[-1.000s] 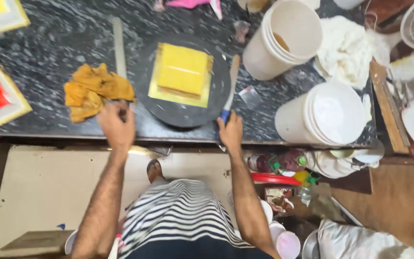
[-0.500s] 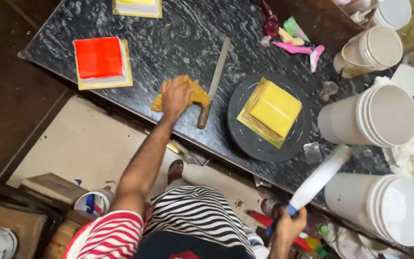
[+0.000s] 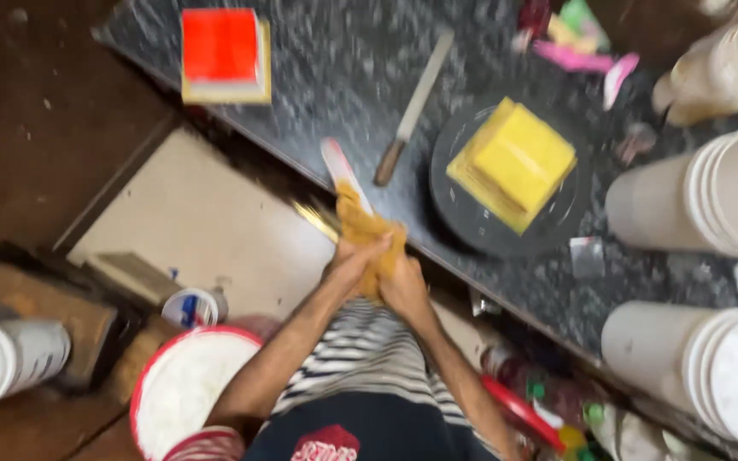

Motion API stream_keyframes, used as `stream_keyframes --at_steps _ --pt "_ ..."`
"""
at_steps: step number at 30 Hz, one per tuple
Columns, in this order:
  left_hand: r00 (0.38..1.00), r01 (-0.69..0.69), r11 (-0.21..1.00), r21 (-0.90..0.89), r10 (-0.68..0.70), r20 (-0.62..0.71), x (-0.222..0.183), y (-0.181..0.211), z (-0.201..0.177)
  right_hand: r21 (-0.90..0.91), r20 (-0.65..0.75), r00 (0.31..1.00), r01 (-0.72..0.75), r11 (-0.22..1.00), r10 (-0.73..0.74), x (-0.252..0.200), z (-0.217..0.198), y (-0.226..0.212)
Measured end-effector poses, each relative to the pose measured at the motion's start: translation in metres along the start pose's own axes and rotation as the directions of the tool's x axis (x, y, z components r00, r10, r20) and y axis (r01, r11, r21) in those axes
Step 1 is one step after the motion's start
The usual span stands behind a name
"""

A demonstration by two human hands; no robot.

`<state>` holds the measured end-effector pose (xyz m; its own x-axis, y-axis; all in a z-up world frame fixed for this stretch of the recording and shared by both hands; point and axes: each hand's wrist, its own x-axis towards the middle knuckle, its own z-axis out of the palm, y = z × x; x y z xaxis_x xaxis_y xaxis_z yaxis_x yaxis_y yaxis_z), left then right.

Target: Applying and smoothing white frosting and red icing on multiple square cakes using spatulas and a turntable.

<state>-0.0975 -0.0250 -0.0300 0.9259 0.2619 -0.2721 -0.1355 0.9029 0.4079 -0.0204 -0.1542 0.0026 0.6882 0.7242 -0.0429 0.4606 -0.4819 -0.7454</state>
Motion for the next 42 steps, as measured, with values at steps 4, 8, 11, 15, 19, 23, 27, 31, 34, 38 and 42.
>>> stream_keyframes --at_steps 4,8,11,15,19,23,27,31,34,38,42 --pt "0.864 -0.139 0.887 0.440 0.326 -0.385 0.039 -0.005 -0.011 -0.020 0.103 0.984 -0.145 0.989 0.146 0.002 -0.004 -0.026" --pt "0.791 -0.334 0.869 0.364 0.469 -0.393 0.054 0.019 0.007 0.005 0.203 0.920 -0.344 0.939 0.336 -0.027 -0.034 -0.063" --pt "0.756 -0.414 0.834 0.364 0.538 -0.372 0.074 0.022 -0.005 0.060 0.204 0.898 -0.409 0.910 0.390 -0.050 -0.044 -0.072" --pt "0.671 -0.406 0.691 0.598 0.670 -0.319 0.097 0.018 -0.001 0.125 0.132 0.910 -0.408 0.904 0.393 -0.070 -0.062 -0.074" --pt "0.658 -0.410 0.654 0.636 0.695 -0.290 0.118 0.013 -0.013 0.119 0.091 0.926 -0.376 0.919 0.367 -0.087 -0.072 -0.072" --pt "0.517 -0.323 0.485 0.813 0.810 -0.278 0.126 0.049 -0.036 0.081 0.158 0.898 -0.426 0.901 0.410 -0.107 -0.090 -0.084" --pt "0.712 0.082 0.765 0.638 0.404 -0.575 0.089 0.096 0.011 0.146 0.204 0.851 -0.515 0.845 0.483 -0.103 -0.085 -0.065" --pt "0.875 -0.197 0.607 0.770 0.462 -0.141 0.061 0.005 -0.012 0.360 0.122 0.856 -0.510 0.782 0.502 -0.045 -0.052 -0.042" --pt "0.929 -0.320 0.659 0.680 0.358 0.091 0.026 -0.021 0.015 0.234 0.087 0.935 -0.354 0.906 0.343 -0.020 -0.041 -0.045" --pt "0.908 0.042 0.570 0.820 0.321 -0.269 0.042 0.011 0.003 0.181 0.252 0.887 -0.437 0.881 0.388 -0.035 -0.043 -0.044" --pt "0.887 -0.011 0.466 0.885 0.414 -0.207 0.068 0.048 -0.008 0.149 0.278 0.877 -0.442 0.885 0.391 -0.049 -0.069 -0.071"
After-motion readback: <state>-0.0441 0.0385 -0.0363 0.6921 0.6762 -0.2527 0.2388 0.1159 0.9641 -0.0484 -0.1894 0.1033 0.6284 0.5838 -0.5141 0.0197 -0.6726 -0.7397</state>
